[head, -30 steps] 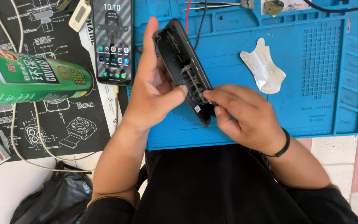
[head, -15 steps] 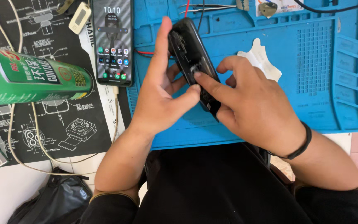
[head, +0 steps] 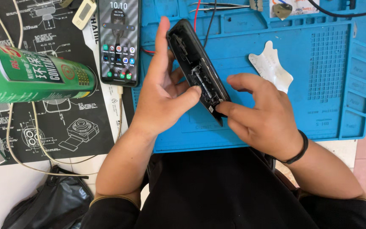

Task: The person picks up a black smartphone and uses a metal prying tool to separate the back cover from the frame. After opening the device, they use a soldering iron to heat and remove adhesive from the interior chassis.

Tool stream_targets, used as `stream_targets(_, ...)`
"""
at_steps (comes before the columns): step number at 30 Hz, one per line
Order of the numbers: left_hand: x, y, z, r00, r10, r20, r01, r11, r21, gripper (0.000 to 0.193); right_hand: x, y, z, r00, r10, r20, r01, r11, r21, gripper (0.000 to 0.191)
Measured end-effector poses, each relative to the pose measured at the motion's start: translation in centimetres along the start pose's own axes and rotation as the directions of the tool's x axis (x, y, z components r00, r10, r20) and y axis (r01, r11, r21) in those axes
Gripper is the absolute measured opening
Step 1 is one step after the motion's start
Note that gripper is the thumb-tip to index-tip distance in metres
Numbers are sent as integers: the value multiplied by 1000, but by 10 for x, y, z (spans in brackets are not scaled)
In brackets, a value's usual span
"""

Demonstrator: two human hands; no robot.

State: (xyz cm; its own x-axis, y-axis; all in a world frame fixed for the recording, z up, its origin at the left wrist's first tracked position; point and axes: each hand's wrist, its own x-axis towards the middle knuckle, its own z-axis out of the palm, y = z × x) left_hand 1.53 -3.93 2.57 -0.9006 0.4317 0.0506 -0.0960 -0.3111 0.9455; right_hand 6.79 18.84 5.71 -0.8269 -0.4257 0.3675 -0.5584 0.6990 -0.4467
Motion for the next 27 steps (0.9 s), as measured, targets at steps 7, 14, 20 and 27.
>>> stream_targets(7,1,-1,3,1000,19,-15,-19,1000,2,105,2,-6,8,985,171,-11,-164,963,215,48)
stream_targets(14,5,-2,8,990,-42,-135,31,996,-84,101,1,-22,19,983,150,-108,-128,973,190,27)
stream_targets(20,4,-3,7,990,-10,-139,24,994,102,116,-1,-14,12,978,208,-19,-193,935,296,37)
stream_targets(27,1,-5,1,997,-38,-69,38,999,-5,116,-1,-11,21,990,140,-32,-124,944,307,41)
